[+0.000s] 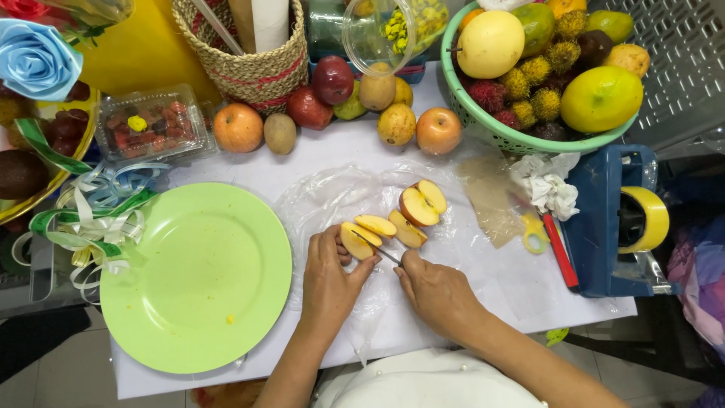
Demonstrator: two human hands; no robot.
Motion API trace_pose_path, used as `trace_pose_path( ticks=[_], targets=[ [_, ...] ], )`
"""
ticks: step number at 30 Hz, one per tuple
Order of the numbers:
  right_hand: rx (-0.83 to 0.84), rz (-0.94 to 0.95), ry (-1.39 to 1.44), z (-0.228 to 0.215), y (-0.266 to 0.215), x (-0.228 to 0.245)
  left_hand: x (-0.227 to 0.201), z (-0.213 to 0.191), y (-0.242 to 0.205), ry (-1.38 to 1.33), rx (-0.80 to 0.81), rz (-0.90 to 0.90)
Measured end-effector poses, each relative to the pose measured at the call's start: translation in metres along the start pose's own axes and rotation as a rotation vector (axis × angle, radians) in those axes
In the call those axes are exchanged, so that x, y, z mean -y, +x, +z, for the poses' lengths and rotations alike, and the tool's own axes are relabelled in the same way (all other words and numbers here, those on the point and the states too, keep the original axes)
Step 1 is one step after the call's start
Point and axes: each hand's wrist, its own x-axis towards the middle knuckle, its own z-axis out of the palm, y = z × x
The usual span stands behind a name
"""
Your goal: Slicing an apple into small pieces on a plastic-covered surface using a knife.
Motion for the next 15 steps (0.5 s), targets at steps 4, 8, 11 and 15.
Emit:
trace_pose_path(
  ticks=[4,8,11,15],
  targets=[
    [0.055,0.048,-0.017,0.001,0.005,0.007,0.002,0.001,0.0,0.02,-0.009,0.014],
    [0.005,0.033,-0.033,0.014,0.009,0.006,0.002,0.002,0.0,0.016,-0.005,0.006],
    [-0.069,0.012,-0.081,0.019,0.012,0.008,0.002,0.002,0.001,0.023,-0.012,-0.016],
    [-0.146,-0.006,-0.19,0.028,0.011,0.007,0.002,0.001,0.001,0.007,0.017,-0.037]
  ],
)
